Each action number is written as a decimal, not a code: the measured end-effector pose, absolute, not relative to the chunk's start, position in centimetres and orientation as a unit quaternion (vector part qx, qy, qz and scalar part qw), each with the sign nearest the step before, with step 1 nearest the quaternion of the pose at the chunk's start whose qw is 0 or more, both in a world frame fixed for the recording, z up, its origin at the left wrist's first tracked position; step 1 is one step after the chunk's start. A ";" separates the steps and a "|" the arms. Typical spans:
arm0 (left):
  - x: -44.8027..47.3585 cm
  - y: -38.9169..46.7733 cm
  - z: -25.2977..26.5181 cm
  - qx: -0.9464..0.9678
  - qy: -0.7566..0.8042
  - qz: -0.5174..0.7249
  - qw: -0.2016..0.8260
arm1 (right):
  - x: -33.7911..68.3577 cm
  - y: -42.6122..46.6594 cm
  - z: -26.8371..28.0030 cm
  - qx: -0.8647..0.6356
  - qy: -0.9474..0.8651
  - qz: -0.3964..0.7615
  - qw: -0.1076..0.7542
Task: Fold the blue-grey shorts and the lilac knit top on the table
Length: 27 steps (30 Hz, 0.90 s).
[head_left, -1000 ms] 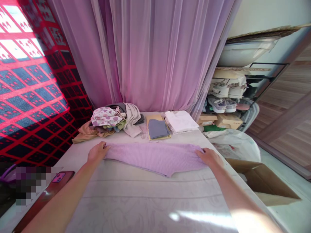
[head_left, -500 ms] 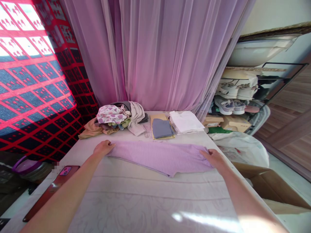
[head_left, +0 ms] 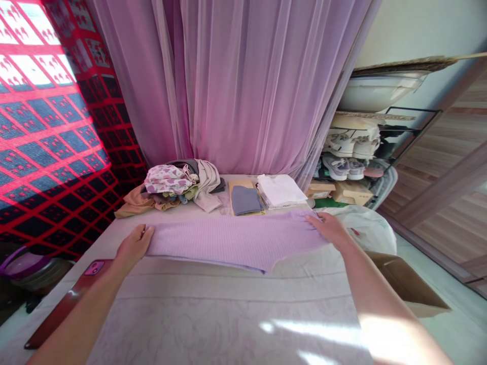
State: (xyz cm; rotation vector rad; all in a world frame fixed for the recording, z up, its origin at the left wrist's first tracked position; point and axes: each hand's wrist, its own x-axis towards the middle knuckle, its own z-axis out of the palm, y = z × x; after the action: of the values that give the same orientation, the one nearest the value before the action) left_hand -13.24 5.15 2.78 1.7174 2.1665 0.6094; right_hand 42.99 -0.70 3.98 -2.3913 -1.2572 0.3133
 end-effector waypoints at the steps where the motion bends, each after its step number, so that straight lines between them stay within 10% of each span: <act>1: -13.4 4.6 2.2 0.603 0.759 0.194 0.152 | 42.4 -0.7 3.3 -0.863 -0.453 0.113 0.192; 8: -13.5 2.3 -1.9 0.584 0.755 0.272 0.119 | 33.9 -4.9 -1.9 -0.809 -0.532 -0.062 0.242; 27: -12.6 -1.3 -2.4 0.615 0.749 0.243 0.048 | 26.6 -11.0 -7.1 -0.629 -0.708 -0.018 0.321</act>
State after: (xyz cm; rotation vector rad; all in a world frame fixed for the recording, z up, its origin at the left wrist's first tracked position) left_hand -12.56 -1.27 -2.40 1.8746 2.2817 0.7415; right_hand 26.56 -11.00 -7.06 -1.6514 -1.8609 -0.0467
